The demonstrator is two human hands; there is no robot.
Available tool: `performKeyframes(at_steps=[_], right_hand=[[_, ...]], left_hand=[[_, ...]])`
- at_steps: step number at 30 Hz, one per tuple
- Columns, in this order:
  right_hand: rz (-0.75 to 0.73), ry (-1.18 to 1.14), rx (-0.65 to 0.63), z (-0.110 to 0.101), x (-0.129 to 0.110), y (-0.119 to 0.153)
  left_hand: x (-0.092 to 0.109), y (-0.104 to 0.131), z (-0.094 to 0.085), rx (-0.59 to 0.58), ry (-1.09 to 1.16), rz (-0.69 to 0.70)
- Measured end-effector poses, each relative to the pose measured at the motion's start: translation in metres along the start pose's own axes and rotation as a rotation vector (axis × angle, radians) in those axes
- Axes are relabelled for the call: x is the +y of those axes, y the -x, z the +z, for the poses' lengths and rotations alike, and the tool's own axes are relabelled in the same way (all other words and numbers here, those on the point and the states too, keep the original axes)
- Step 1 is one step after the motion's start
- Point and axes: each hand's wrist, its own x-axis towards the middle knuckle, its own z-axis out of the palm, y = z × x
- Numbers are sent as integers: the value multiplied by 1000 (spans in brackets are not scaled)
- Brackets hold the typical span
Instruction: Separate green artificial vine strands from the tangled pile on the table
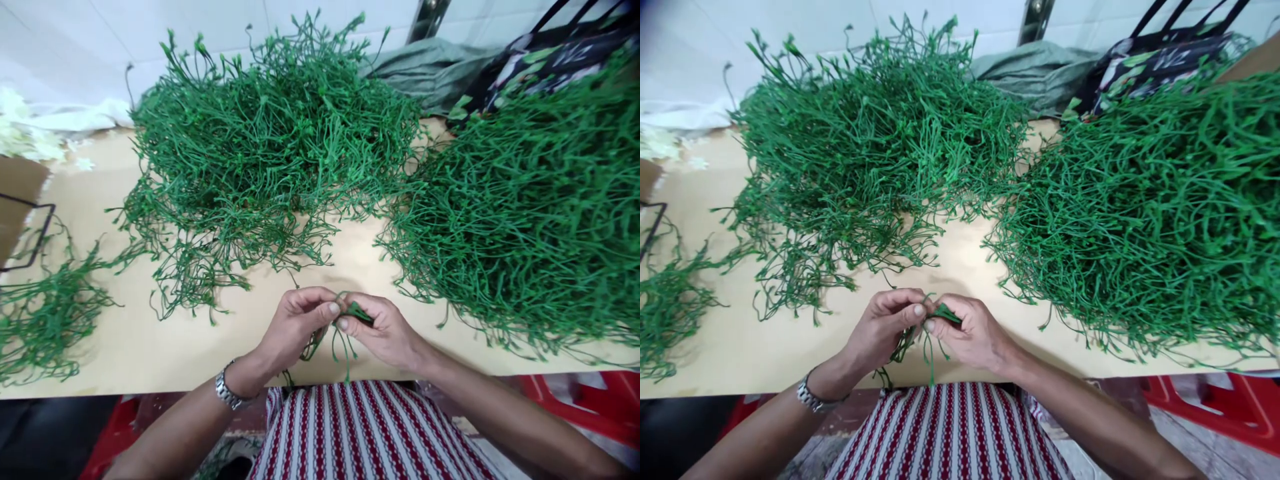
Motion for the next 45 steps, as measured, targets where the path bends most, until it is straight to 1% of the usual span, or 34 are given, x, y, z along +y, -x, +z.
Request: performKeyframes(at_steps=[3,5,9,12,14,16,19,21,23,24,26,27,28,30,32,35,38,40,42,45], right_hand=[[-7,5,-4,-2,-1,1],[-16,-2,-7,-2,1,2],[-20,25,-25,-3,5,5],[-12,80,-69,-7,5,6],[-7,118,-107,-9,1,6],[-44,141,-134,-9,-5,5],[-203,151,-144,-6,-15,6],[-299,149,-154,-7,-19,9],[-348,124,-181,-11,-19,15],[-352,98,-185,-15,-18,18],[-335,61,-150,-24,-14,22],[-319,64,-114,-28,-13,24],[-303,86,-72,-31,-12,24],[-274,163,18,-32,-14,21],[-229,225,67,-26,-19,16],[-150,277,64,-12,-23,8],[-103,305,74,0,-19,3],[-118,325,106,3,-14,2],[-166,337,127,3,-10,2],[-262,308,88,2,-9,0]], left_hand=[[-1,0,-2,9,93,-52],[0,0,-2,17,111,-68],[3,2,-1,50,65,-85],[4,3,-2,-2,2,-73],[3,4,-2,-46,11,-36],[2,5,-1,-74,62,4],[4,11,4,-115,127,56],[11,18,5,-132,136,69],[22,26,3,-98,148,121],[29,28,1,-55,153,188],[40,31,-3,23,117,316],[44,31,-4,32,78,338],[45,29,-4,9,41,307],[42,22,-3,-31,-1,218],[35,14,0,-16,7,179],[23,5,4,58,5,131],[17,3,6,98,0,125],[14,3,7,96,12,146],[13,3,8,69,67,167],[11,2,11,0,197,156]])
